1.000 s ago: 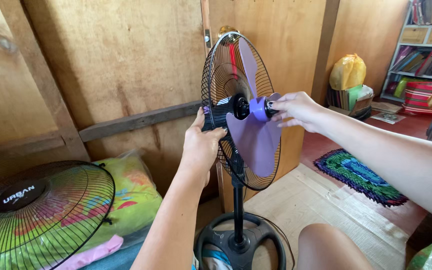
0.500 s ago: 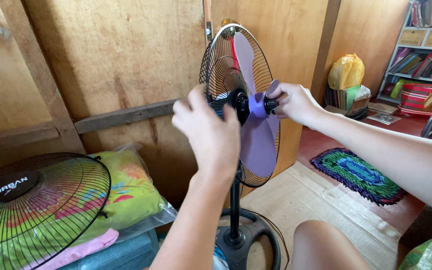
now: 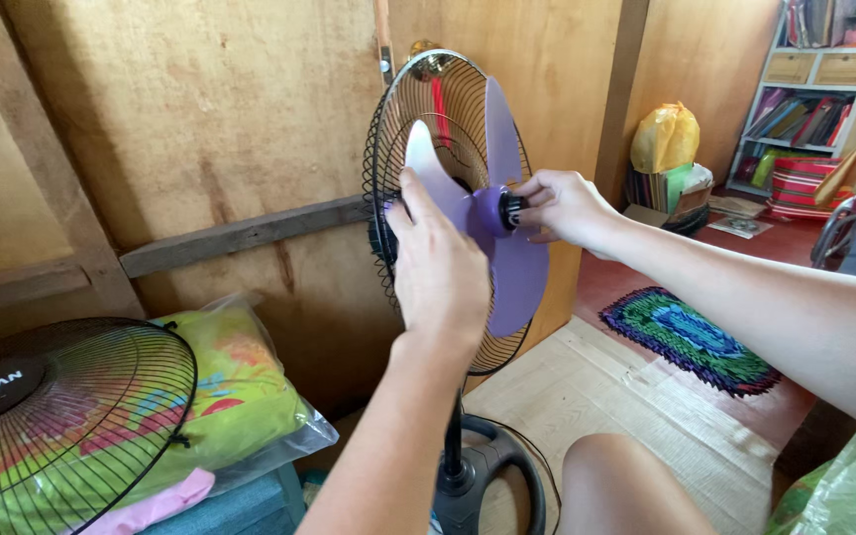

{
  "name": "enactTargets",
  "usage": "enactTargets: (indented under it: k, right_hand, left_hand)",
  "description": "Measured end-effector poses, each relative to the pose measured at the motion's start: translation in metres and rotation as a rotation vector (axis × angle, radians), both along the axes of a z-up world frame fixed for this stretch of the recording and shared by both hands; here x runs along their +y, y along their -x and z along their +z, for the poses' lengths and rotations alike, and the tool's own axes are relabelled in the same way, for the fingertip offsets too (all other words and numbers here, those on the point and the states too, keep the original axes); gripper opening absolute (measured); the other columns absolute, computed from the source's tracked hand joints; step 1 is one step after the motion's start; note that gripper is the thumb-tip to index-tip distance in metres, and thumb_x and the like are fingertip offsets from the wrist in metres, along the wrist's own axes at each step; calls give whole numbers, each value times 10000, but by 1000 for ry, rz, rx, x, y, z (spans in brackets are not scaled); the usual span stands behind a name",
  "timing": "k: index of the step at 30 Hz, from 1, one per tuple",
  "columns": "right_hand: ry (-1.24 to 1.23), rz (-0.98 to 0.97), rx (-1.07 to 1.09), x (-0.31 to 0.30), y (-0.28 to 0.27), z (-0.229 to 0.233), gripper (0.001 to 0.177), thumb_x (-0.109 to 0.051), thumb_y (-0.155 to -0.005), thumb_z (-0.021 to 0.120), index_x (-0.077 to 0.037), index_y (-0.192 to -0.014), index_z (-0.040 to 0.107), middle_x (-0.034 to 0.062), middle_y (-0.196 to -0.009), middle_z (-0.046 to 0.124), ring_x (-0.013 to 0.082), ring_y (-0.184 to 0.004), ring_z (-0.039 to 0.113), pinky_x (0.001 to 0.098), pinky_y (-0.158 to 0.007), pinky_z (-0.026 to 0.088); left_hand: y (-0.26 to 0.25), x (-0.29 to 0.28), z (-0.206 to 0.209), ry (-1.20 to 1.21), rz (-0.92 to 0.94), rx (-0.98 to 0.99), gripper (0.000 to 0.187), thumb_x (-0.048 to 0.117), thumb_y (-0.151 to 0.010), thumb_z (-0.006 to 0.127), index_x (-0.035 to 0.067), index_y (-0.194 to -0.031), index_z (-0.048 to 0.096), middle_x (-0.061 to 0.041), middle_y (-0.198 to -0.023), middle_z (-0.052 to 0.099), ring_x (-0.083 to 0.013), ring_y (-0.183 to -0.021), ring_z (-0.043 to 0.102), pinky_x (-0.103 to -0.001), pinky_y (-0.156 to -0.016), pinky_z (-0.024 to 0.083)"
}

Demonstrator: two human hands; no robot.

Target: The person assembles a standing fan by attaching the front grill, inserting the fan blade, securing it with a nut, and reattaching the grill. The person repeats the process of removing and reattaching the blade and grill multiple times.

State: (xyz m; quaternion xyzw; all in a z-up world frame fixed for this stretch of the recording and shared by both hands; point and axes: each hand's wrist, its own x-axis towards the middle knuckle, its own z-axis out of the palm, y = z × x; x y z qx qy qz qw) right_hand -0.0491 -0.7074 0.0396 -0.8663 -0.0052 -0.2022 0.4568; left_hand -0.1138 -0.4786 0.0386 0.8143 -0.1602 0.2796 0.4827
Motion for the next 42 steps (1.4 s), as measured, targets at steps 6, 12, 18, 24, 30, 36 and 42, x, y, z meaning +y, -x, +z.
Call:
enactTargets:
  k: [6,12,18,24,30,36,42]
  right_hand:
    - [59,-37,18,3,-2,1,238,-84,-894,735,-23,-1114,669,78,-1031,741,152,-902,733,338,-738,661]
    - [240,36,-65,4,-3,1,224,-62,-904,701,-17,-1114,638,119,-952,760,171,-837,754,329,-710,667]
    - [435,-26,-177,0,-1,-7,243,-58,-918,721,-15,-1145,645,130,-919,774,195,-817,772,350,-714,622]
    - [121,-46,-23,-16,-23,-10,197,-176,-952,627,-18,-1045,700,86,-853,691,176,-782,675,405,-695,621]
    - [-269,-94,103,-12,-17,-23,314,-313,-1034,522,-9,-1017,596,71,-833,498,195,-708,490,490,-650,618]
    - [-134,-82,24,-5,-7,-8,401,-239,-878,614,-43,-1226,578,98,-1114,634,216,-945,658,469,-757,634]
    - [-68,-101,249,-10,-9,-2,556,-432,-980,530,40,-1223,695,225,-1109,743,332,-977,720,525,-791,630]
  left_hand:
    - [-20,12,9,-75,-43,92,958,-23,-862,608,221,-1631,91,-253,-973,719,-420,-937,712,-506,-888,548]
    - [-36,14,16,-111,-49,105,970,-42,-844,611,240,-1624,107,-261,-1009,711,-411,-960,709,-484,-892,556]
    - [-36,15,16,-116,-59,124,972,-44,-845,606,254,-1627,113,-262,-1015,716,-406,-975,709,-479,-921,548]
    - [-37,15,18,-112,-53,64,968,-15,-830,633,233,-1623,136,-261,-987,720,-411,-965,708,-486,-933,535]
    - [-21,21,11,-64,-120,59,938,-8,-849,613,197,-1629,135,-276,-963,713,-429,-927,711,-513,-886,545]
    - [-23,27,13,24,-192,55,832,1,-874,586,173,-1605,227,-289,-937,716,-435,-891,717,-512,-865,555]
    - [-30,34,12,100,-217,68,765,7,-878,580,201,-1574,328,-290,-948,716,-423,-896,724,-510,-860,562]
